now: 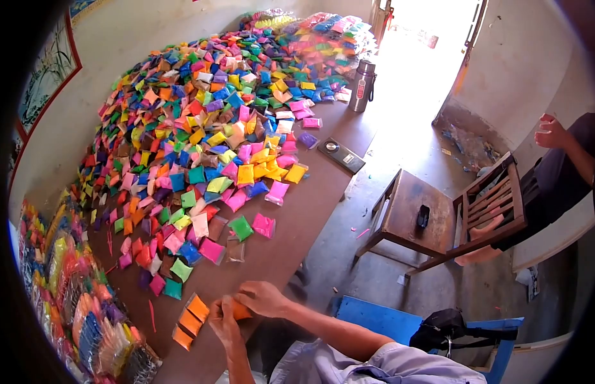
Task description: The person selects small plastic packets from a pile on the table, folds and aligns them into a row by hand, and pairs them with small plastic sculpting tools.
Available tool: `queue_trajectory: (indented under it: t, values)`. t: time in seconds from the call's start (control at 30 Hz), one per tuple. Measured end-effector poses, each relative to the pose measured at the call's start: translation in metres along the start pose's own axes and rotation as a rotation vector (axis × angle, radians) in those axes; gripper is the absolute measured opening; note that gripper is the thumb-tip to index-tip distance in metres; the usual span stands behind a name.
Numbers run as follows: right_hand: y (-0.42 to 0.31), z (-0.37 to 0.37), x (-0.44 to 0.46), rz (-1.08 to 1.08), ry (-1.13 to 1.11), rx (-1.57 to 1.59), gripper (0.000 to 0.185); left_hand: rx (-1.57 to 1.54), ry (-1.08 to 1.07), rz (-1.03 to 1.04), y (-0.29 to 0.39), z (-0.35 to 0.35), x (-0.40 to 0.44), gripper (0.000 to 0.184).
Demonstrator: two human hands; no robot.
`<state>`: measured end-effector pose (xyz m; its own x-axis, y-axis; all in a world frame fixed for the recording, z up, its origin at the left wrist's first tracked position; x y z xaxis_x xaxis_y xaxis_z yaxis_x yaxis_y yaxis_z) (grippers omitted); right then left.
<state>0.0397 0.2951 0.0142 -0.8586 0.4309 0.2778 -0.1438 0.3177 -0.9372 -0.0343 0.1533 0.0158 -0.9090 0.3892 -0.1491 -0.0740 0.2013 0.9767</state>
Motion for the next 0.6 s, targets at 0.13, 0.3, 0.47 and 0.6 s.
queue_trajectory:
  t: [0.13,0.3,0.47,0.6]
  values:
    - [0.003,0.0,0.0,0.029,-0.047,-0.029,0.022,-0.016,-0.007,-0.051,-0.004,-0.004,0.004,0.031]
    - [-0.003,0.0,0.001,0.035,-0.06,-0.076,0.024,-0.041,0.031,-0.04,-0.009,-0.004,0.007,0.03]
    - [-0.002,0.0,-0.001,0.013,-0.017,-0.085,0.026,0.0,0.019,-0.09,-0.013,-0.005,0.008,0.033]
    - [0.0,-0.003,0.001,0.066,0.025,-0.039,0.026,0.178,-0.052,-0.002,0.002,0.003,0.003,0.035]
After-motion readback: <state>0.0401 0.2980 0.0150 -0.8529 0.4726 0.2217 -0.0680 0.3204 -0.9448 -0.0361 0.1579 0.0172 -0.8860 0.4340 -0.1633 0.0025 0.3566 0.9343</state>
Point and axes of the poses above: each hand's wrist, its own x-axis towards the middle knuckle, its own z-axis out of the palm, y = z × x, the point moved 5 cm from there along x, towards the middle knuckle, and after that the axes turned 10 degrees about -z, right-handed, at the moved point
